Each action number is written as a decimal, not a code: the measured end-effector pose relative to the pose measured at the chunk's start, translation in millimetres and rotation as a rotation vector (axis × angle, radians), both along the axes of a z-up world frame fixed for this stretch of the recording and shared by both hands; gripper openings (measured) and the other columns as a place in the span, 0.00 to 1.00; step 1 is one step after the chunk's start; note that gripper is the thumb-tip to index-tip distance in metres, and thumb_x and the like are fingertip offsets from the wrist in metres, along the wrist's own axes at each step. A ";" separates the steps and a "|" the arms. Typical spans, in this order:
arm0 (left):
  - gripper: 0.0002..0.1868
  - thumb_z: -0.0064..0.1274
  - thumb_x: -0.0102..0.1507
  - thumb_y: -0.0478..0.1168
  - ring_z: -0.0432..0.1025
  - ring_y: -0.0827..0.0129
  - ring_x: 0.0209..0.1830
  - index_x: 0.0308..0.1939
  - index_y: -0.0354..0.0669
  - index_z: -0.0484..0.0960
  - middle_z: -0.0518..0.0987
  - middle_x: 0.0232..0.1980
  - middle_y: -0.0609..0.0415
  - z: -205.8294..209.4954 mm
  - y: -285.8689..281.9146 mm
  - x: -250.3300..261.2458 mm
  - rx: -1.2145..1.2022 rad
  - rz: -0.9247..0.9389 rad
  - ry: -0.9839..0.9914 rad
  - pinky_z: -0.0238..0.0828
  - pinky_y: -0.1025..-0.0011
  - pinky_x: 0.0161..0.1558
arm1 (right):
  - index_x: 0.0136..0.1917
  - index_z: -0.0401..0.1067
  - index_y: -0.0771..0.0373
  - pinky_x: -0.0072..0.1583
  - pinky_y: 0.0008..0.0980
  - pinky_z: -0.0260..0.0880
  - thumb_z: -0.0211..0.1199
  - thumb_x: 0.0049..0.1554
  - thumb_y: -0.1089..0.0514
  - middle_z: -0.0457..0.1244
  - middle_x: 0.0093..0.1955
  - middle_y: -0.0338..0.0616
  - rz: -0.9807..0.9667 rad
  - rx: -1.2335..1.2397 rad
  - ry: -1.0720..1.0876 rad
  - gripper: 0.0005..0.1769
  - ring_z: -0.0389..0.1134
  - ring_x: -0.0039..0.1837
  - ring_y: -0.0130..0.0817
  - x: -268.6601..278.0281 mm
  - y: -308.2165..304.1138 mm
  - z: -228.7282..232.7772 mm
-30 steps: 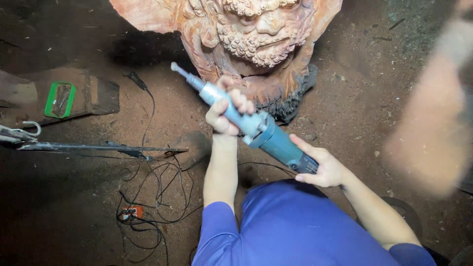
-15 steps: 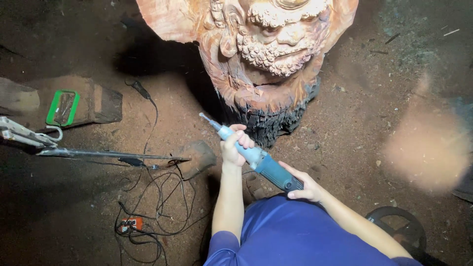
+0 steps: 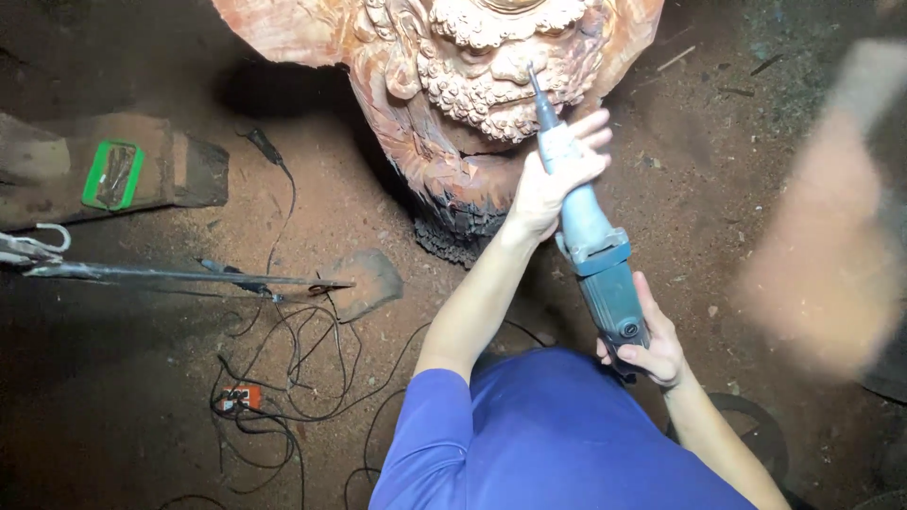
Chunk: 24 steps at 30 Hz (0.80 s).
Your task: Carving intricate details into a large wooden sculpture using a power rotary tool
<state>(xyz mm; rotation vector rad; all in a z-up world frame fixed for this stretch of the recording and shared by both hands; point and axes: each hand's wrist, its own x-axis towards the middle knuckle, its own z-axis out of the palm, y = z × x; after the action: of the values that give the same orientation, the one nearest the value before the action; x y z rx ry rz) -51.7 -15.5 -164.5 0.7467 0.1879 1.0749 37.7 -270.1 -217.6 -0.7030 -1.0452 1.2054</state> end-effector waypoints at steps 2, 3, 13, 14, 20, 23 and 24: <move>0.33 0.68 0.58 0.31 0.68 0.55 0.70 0.66 0.31 0.74 0.77 0.67 0.44 15.0 6.8 3.7 0.051 0.034 0.055 0.64 0.58 0.71 | 0.86 0.35 0.53 0.39 0.40 0.82 0.67 0.55 0.64 0.64 0.57 0.66 0.035 -0.051 0.001 0.57 0.75 0.42 0.47 24.2 -4.7 -3.6; 0.42 0.68 0.58 0.34 0.63 0.50 0.76 0.74 0.28 0.67 0.79 0.63 0.46 22.5 9.2 4.6 0.098 0.044 0.114 0.50 0.56 0.82 | 0.86 0.31 0.50 0.41 0.40 0.79 0.65 0.56 0.65 0.59 0.67 0.69 0.048 -0.105 0.005 0.58 0.71 0.42 0.48 32.6 -8.7 -6.2; 0.46 0.65 0.57 0.37 0.73 0.74 0.36 0.76 0.28 0.60 0.75 0.37 0.60 30.5 24.4 10.4 0.008 0.081 0.120 0.72 0.77 0.49 | 0.86 0.33 0.56 0.36 0.34 0.79 0.64 0.53 0.64 0.64 0.58 0.64 0.027 -0.175 -0.135 0.58 0.72 0.38 0.42 51.8 11.4 28.2; 0.45 0.66 0.57 0.39 0.67 0.63 0.56 0.75 0.27 0.62 0.78 0.41 0.56 29.4 26.2 10.2 0.041 0.116 0.159 0.59 0.64 0.65 | 0.86 0.33 0.56 0.36 0.34 0.79 0.65 0.53 0.63 0.65 0.53 0.62 0.023 -0.186 -0.155 0.58 0.72 0.38 0.41 51.2 12.6 30.3; 0.31 0.65 0.55 0.42 0.58 0.47 0.79 0.59 0.33 0.74 0.65 0.76 0.36 37.9 33.7 6.1 0.024 0.135 0.242 0.52 0.50 0.79 | 0.86 0.33 0.57 0.36 0.33 0.80 0.64 0.52 0.64 0.64 0.59 0.63 0.034 -0.182 -0.167 0.58 0.73 0.38 0.41 49.0 22.3 37.5; 0.24 0.65 0.56 0.40 0.60 0.48 0.78 0.53 0.33 0.78 0.66 0.76 0.37 40.3 31.8 2.9 0.002 0.109 0.235 0.57 0.51 0.76 | 0.86 0.33 0.57 0.37 0.33 0.81 0.64 0.53 0.64 0.63 0.60 0.63 0.035 -0.169 -0.168 0.57 0.72 0.38 0.40 46.1 20.9 37.4; 0.30 0.64 0.55 0.39 0.60 0.49 0.78 0.60 0.30 0.76 0.66 0.77 0.36 45.1 31.8 1.5 -0.025 0.094 0.258 0.63 0.54 0.73 | 0.86 0.33 0.57 0.37 0.33 0.81 0.64 0.54 0.63 0.63 0.61 0.63 0.043 -0.145 -0.174 0.57 0.72 0.39 0.39 45.9 22.1 38.1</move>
<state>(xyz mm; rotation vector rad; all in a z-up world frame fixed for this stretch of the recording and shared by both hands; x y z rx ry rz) -50.2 16.3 -119.4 0.8598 0.4601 1.0612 83.6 -248.0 -179.5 -0.9155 -1.1291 1.2842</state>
